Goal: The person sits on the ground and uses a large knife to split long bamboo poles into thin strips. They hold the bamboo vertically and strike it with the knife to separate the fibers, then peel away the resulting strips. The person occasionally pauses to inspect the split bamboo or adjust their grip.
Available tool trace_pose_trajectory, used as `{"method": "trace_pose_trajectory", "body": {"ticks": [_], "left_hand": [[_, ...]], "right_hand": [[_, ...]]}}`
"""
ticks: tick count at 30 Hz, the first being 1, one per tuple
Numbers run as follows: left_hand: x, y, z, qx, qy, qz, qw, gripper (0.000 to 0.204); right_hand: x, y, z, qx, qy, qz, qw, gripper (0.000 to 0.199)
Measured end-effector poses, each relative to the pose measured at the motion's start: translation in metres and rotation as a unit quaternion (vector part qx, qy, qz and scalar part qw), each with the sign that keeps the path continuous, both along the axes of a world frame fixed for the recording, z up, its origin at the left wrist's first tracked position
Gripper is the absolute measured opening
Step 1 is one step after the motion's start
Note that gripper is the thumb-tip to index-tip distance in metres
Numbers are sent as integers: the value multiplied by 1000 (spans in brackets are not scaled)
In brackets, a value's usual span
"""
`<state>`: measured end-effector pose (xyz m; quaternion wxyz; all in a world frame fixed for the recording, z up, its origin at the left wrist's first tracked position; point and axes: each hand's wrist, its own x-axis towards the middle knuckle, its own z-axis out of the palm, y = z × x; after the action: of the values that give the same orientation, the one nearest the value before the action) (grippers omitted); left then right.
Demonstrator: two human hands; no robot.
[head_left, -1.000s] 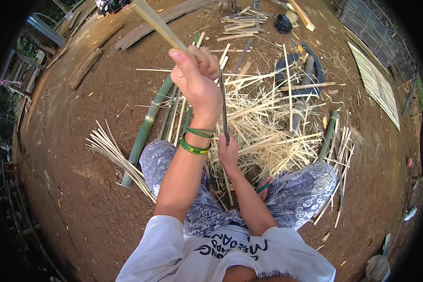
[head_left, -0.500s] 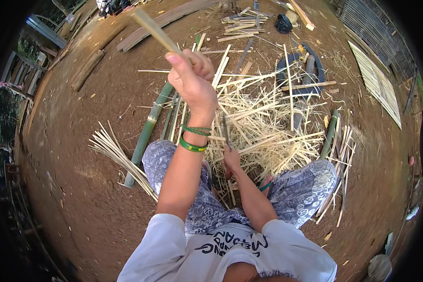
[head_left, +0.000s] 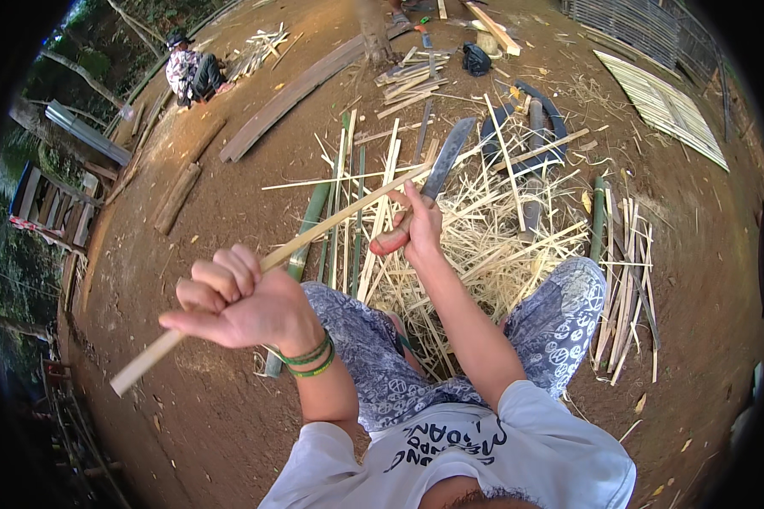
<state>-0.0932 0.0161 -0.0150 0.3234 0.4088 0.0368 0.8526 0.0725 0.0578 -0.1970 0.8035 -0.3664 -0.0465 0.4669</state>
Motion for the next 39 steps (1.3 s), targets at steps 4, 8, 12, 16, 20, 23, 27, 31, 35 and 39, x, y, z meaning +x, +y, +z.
{"method": "trace_pose_trajectory", "body": {"ticks": [4, 8, 12, 16, 20, 23, 27, 31, 35, 39], "left_hand": [[-15, -21, -15, -4, -17, -2, 1000, 55], [-25, -26, -60, -23, 100, -13, 995, 53], [-54, -44, -101, -100, 398, 58, 910, 61], [-84, -55, -110, -197, 560, 17, 805, 73], [-92, -27, -95, -232, 526, -119, 809, 57], [-65, -12, -74, -244, 511, -263, 781, 60], [11, -16, -54, -251, 440, -504, 699, 66], [51, -12, -43, -256, 458, -615, 589, 67], [62, -23, -35, -305, 433, -593, 606, 50], [63, -26, -38, -326, 404, -572, 635, 47]], "right_hand": [[32, 7, 46, 100, 18, -29, 994, 23], [80, 3, 83, 174, 7, -58, 983, 26], [112, -14, 131, 226, -41, -39, 972, 19], [135, -30, 160, 255, -90, -24, 962, 22], [143, -51, 178, 247, -114, -22, 962, 28], [133, -57, 179, 245, -136, -25, 960, 27], [118, -57, 169, 229, -173, -37, 957, 26], [109, -57, 161, 196, -244, -38, 949, 22], [121, -75, 160, 120, -361, -70, 922, 26], [154, -81, 129, 0, -584, -133, 801, 27]]}}
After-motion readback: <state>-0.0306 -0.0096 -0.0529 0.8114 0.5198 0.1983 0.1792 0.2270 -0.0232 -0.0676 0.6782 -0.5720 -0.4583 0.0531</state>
